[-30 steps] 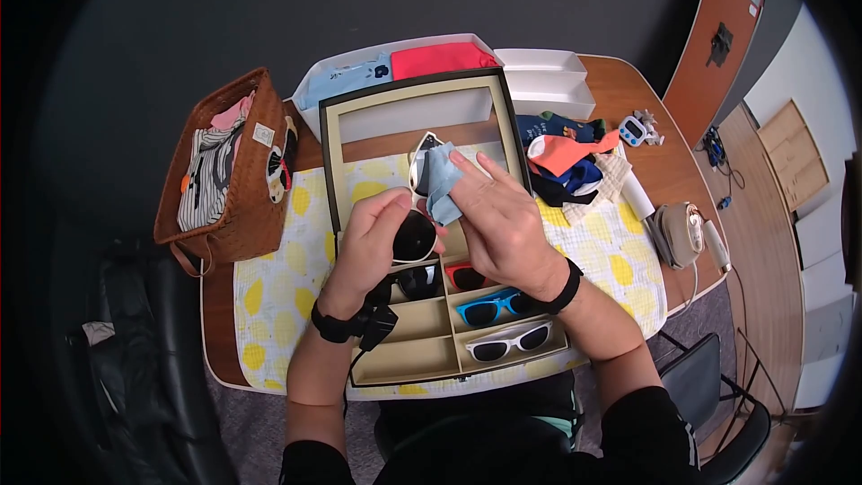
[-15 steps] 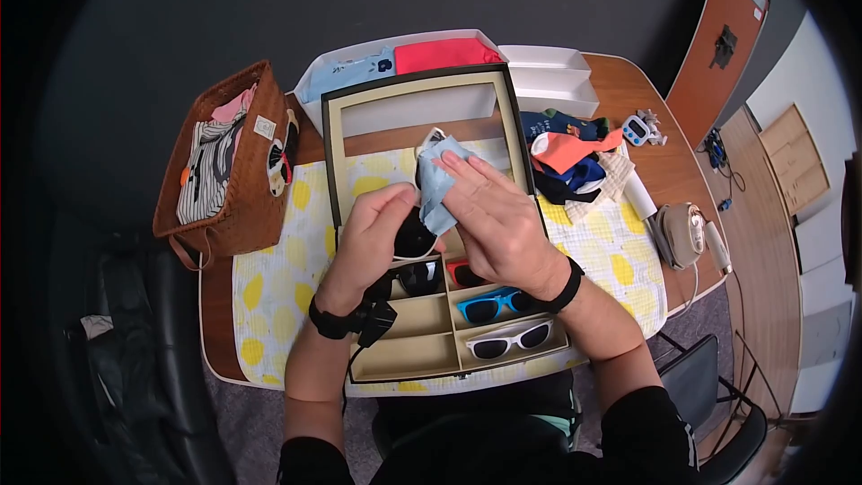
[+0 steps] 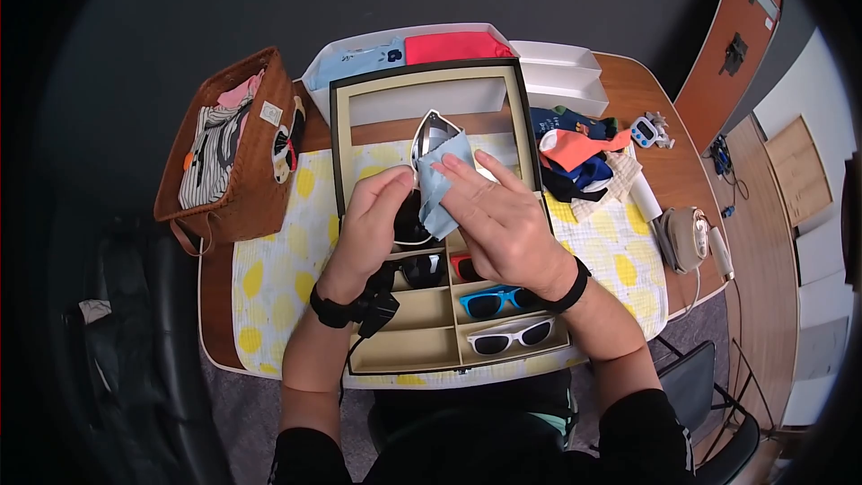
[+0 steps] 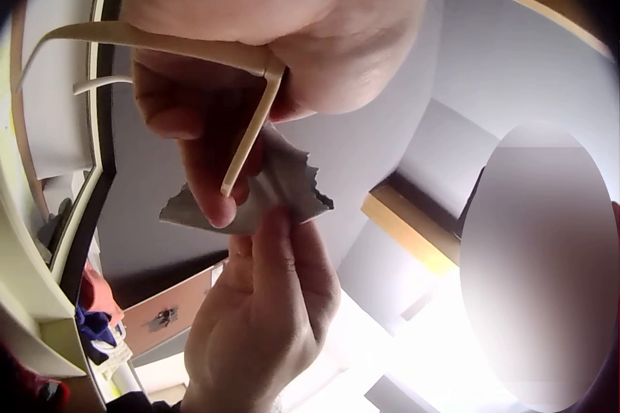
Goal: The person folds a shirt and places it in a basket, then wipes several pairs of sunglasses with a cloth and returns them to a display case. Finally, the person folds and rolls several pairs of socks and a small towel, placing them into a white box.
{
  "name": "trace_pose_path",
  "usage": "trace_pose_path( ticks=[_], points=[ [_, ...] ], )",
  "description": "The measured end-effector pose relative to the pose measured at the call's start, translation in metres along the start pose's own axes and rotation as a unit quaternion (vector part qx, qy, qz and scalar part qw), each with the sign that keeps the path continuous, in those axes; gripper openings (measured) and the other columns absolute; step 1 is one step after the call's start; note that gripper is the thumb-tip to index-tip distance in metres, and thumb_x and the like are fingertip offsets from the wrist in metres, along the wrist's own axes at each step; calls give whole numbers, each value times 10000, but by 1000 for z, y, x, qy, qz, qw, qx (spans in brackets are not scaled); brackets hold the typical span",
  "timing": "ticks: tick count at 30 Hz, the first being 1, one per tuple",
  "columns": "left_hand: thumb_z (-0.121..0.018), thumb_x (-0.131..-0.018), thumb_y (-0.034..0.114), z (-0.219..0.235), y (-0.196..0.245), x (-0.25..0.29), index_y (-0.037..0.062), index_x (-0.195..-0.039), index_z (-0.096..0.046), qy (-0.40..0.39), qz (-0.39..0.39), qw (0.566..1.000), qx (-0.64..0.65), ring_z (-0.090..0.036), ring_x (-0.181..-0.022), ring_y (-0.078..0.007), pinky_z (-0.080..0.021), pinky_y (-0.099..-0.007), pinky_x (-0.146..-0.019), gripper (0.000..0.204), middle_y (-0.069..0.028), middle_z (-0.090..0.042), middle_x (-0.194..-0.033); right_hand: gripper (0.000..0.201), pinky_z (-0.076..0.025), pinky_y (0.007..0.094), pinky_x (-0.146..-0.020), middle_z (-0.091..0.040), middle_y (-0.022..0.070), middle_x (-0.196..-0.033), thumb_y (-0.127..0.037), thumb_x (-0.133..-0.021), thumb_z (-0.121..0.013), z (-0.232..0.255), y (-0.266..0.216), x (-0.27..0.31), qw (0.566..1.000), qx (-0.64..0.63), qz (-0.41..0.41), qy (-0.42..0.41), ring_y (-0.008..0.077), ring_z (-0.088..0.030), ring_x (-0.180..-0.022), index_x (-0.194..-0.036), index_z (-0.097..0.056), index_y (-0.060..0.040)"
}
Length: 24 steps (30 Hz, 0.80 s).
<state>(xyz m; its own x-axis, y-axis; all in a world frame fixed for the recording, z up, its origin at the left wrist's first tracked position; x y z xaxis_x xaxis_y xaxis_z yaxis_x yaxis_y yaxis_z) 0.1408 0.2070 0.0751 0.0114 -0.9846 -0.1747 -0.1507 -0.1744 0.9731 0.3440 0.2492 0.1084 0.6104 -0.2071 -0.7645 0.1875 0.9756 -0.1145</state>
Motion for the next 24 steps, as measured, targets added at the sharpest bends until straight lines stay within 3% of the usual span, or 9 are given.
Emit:
trace_pose_path(
  ticks=[9,11,12,14,18,20,21,22,24],
  points=[
    [-429,-1067,101,-9,4,4,-58,-1161,-636,-44,17,998,33,-572,-936,-64,-463,-227,-862,277,-14,-668,-1016,468,-430,509,-1113,-670,227,-1253,6,-671,-707,3,-3,-3,1000,-12,-5,-2,363,-629,-1235,-1133,-655,58],
    [-411,-1066,102,-6,-3,8,-61,-1224,-628,86,-20,996,0,-596,-978,-80,-469,-233,-890,314,-37,-673,-1072,486,-435,506,-1110,-670,219,-1258,10,-664,-714,2,-1,-1,1000,-1,13,-13,355,-626,-1240,-1143,-654,59],
    [-411,-1066,102,-6,-4,8,-61,-1224,-628,85,-20,996,0,-596,-978,-80,-469,-233,-890,314,-37,-673,-1072,486,-435,506,-1110,-670,219,-1258,10,-664,-714,3,-2,-1,1000,-1,12,-12,355,-626,-1240,-1143,-654,59],
    [-412,-1066,119,-13,3,8,-60,-1280,-610,-9,2,1000,10,-602,-1024,-88,-469,-248,-923,342,-62,-669,-1129,484,-436,502,-1109,-676,215,-1249,24,-668,-704,6,-3,-3,1000,-21,1,-9,348,-631,-1237,-1148,-652,64],
    [-431,-1049,116,-5,-7,5,-62,-1298,-594,30,60,996,66,-623,-1071,-128,-469,-278,-969,347,-91,-670,-1177,493,-444,495,-1101,-678,217,-1237,39,-671,-690,4,-3,-3,1000,-27,-2,1,344,-630,-1240,-1162,-650,62],
    [-426,-1032,95,-6,7,-2,-65,-1347,-552,-88,71,956,269,-615,-1165,-182,-456,-305,-1021,375,-116,-653,-1234,444,-470,495,-1071,-689,234,-1197,59,-718,-669,2,1,-3,996,-57,-64,15,374,-645,-1202,-1162,-656,53],
    [-472,-1005,101,-8,9,-3,-69,-1426,-453,-77,66,953,285,-574,-1261,-224,-442,-334,-1063,454,-129,-610,-1311,444,-470,495,-1071,-689,234,-1197,59,-718,-669,1,4,-1,996,-57,-64,16,374,-645,-1202,-1162,-656,53],
    [-472,-1005,101,-7,10,-3,-69,-1426,-453,-77,66,953,284,-574,-1261,-224,-442,-334,-1063,454,-129,-610,-1311,414,-483,495,-1052,-692,242,-1178,63,-744,-663,0,10,3,991,-73,-111,31,390,-651,-1178,-1157,-662,47],
    [-552,-959,82,-9,13,-3,-55,-1493,-349,-193,47,962,190,-527,-1317,-227,-427,-359,-1091,587,-126,-546,-1391,384,-496,496,-1033,-695,249,-1160,66,-770,-657,-1,14,5,982,-88,-159,46,405,-658,-1154,-1153,-668,41]
  ],
)
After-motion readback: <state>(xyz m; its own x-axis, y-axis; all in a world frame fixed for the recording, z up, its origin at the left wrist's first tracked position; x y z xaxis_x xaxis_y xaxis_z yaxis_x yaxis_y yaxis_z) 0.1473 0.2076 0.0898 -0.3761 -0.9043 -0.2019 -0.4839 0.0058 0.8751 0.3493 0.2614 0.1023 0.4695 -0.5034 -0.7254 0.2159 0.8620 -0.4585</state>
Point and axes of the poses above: each hand's wrist, its own x-axis away from the middle knuckle, its own z-axis out of the back of the hand, y = z × x, the point moved 1 cm from there along -x, towards the middle knuckle
